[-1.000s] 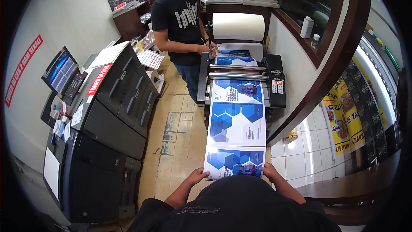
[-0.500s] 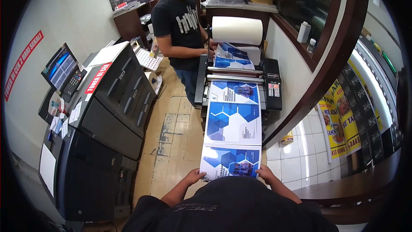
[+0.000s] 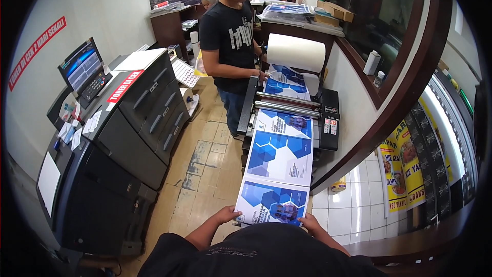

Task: Operating a laminating machine and a large-format printer in a print shop environment.

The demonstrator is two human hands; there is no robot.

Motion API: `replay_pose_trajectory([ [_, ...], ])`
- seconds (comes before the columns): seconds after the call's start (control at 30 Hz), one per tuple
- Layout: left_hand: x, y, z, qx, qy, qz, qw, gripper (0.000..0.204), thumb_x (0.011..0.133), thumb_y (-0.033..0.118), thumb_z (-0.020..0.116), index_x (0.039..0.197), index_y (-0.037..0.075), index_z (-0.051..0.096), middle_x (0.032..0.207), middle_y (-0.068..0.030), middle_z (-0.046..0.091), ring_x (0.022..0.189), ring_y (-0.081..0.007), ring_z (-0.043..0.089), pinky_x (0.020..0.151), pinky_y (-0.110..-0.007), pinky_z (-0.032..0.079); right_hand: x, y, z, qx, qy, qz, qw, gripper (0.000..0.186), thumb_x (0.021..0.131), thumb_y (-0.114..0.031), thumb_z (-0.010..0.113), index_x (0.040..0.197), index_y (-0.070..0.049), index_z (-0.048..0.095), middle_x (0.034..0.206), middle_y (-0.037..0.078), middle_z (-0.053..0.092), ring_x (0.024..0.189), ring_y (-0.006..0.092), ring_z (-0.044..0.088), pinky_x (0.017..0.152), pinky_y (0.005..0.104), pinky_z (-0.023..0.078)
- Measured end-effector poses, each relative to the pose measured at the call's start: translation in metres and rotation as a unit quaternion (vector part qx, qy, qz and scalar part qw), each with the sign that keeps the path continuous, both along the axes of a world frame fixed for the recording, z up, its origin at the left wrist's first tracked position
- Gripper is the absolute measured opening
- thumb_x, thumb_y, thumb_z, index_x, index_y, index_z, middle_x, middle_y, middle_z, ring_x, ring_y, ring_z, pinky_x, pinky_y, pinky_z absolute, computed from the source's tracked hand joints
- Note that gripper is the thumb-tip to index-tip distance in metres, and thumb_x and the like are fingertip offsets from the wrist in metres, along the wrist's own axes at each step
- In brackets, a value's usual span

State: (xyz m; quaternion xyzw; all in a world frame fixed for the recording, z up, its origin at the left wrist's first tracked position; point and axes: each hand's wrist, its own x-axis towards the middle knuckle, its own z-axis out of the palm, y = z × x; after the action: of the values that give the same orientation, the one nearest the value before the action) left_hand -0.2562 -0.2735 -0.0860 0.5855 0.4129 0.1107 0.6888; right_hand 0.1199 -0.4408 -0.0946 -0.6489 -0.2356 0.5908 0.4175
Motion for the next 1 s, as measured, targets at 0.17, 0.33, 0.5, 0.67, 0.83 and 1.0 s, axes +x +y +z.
replay_pose_trajectory([
  [0.17,0.002,0.005,-0.008,0.0,0.0,0.005,1.0,0.032,0.087,0.027,0.061,0.104,0.0,0.061,0.091,-0.0059,0.065,0.08,-0.0145,0.06,0.075,-0.03,0.048,-0.003,0.004,0.008,0.003,-0.001,-0.014,1.0,0.027,0.078,-0.01,0.057,0.104,-0.002,0.058,0.091,0.006,0.063,0.079,0.0174,0.058,0.071,0.031,0.045],
  [0.33,0.0,0.009,-0.022,-0.002,0.022,0.006,1.0,0.032,0.086,0.024,0.061,0.106,-0.001,0.059,0.093,-0.0071,0.065,0.082,-0.0152,0.06,0.077,-0.03,0.048,-0.001,0.005,0.003,0.02,0.003,-0.014,1.0,0.029,0.078,-0.011,0.058,0.106,-0.003,0.058,0.092,0.006,0.063,0.077,0.0174,0.058,0.07,0.0306,0.045],
  [0.5,-0.001,-0.003,-0.035,-0.006,-0.028,0.017,0.999,0.031,0.087,0.02,0.059,0.108,-0.002,0.058,0.097,-0.0077,0.065,0.086,-0.0147,0.059,0.08,-0.03,0.046,0.002,-0.002,-0.002,0.0,-0.014,-0.011,1.0,0.026,0.078,-0.013,0.059,0.103,-0.004,0.058,0.091,0.005,0.062,0.078,0.0166,0.057,0.07,0.0304,0.044],
  [0.67,-0.002,-0.009,-0.02,-0.007,-0.005,0.005,1.0,0.03,0.088,0.018,0.057,0.11,-0.003,0.057,0.1,-0.0078,0.064,0.089,-0.0149,0.059,0.083,-0.029,0.046,0.002,-0.004,-0.001,-0.008,-0.027,-0.01,1.0,0.025,0.079,-0.015,0.061,0.1,-0.004,0.057,0.089,0.006,0.062,0.077,0.0161,0.056,0.069,0.0297,0.043],
  [0.83,-0.003,-0.004,-0.014,-0.007,-0.002,-0.012,1.0,0.028,0.089,0.019,0.057,0.107,-0.002,0.058,0.097,-0.0061,0.064,0.086,-0.0146,0.059,0.081,-0.03,0.047,0.003,0.0,0.002,-0.015,-0.047,-0.004,0.999,0.023,0.079,-0.015,0.061,0.098,-0.003,0.057,0.086,0.005,0.061,0.074,0.015,0.054,0.066,0.0286,0.043],
  [1.0,0.0,0.0,-0.009,-0.001,0.013,-0.02,1.0,0.03,0.089,0.02,0.057,0.108,-0.002,0.058,0.097,-0.0068,0.064,0.086,-0.0144,0.059,0.081,-0.03,0.046,-0.002,-0.001,0.015,0.012,-0.018,-0.021,1.0,0.022,0.079,-0.015,0.06,0.097,-0.002,0.057,0.084,0.005,0.061,0.07,0.014,0.053,0.064,0.0286,0.043],
])
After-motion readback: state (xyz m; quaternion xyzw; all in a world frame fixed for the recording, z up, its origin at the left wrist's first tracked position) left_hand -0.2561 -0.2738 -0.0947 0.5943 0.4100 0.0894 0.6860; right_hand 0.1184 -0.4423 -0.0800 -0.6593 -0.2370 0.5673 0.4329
